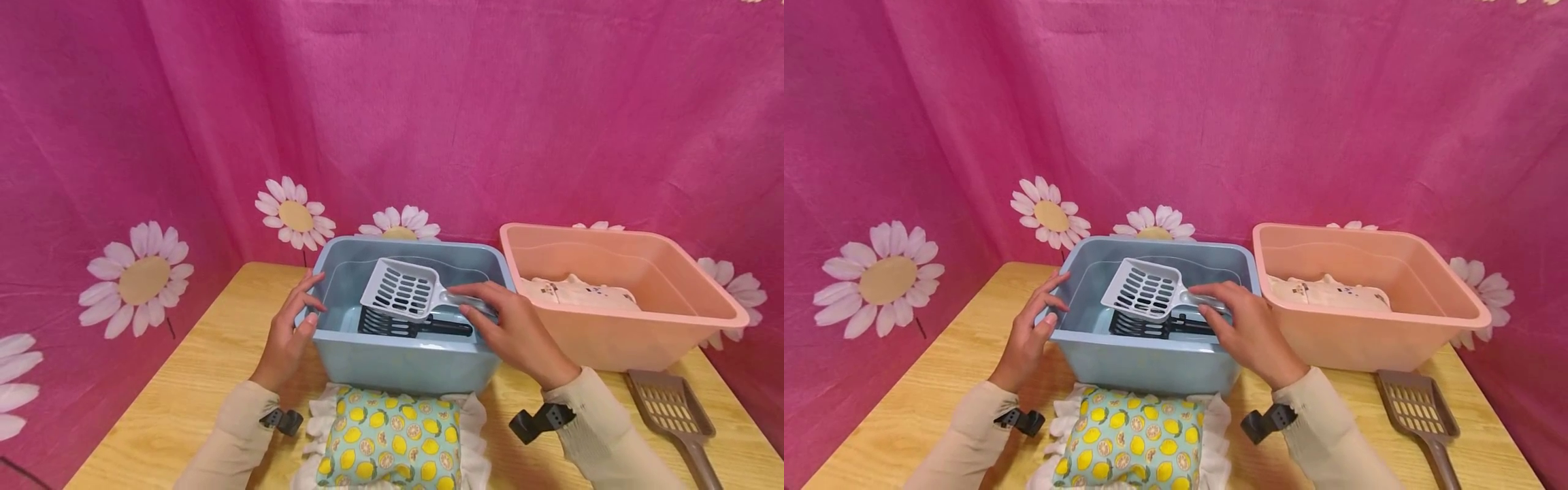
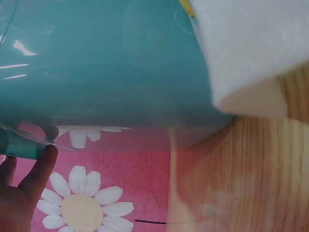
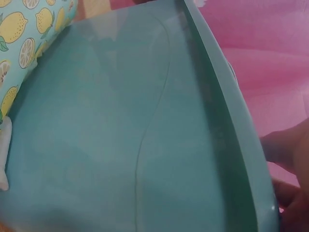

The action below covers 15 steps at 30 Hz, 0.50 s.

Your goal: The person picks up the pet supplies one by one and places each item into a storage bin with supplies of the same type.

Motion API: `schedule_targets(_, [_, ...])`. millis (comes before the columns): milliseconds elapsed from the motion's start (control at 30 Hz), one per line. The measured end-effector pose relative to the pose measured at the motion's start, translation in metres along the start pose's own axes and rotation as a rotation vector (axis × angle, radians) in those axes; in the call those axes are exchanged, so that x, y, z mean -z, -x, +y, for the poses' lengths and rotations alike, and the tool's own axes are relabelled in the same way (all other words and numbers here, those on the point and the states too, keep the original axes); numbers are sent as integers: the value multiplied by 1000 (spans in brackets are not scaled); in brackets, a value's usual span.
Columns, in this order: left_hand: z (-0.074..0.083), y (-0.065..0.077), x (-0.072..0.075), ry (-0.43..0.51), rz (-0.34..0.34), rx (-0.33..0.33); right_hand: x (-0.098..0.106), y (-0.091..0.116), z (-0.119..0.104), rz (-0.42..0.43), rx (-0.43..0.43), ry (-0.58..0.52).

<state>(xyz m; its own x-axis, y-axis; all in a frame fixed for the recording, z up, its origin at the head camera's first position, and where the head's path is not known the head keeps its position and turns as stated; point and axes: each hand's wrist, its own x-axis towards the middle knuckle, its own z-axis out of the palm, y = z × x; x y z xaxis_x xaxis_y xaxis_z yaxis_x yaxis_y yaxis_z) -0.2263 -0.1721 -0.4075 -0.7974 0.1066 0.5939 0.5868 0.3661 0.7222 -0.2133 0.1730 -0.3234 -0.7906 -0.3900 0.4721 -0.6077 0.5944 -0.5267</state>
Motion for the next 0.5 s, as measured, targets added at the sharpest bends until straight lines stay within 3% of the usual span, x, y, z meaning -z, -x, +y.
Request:
schedule_targets(267, [1,0,1,9,6,0,-2,-3,1,-23,-49,35])
schedule_targets(500, [1,1,-1,10,11,-1,-6,-1,4,-43,-40,82])
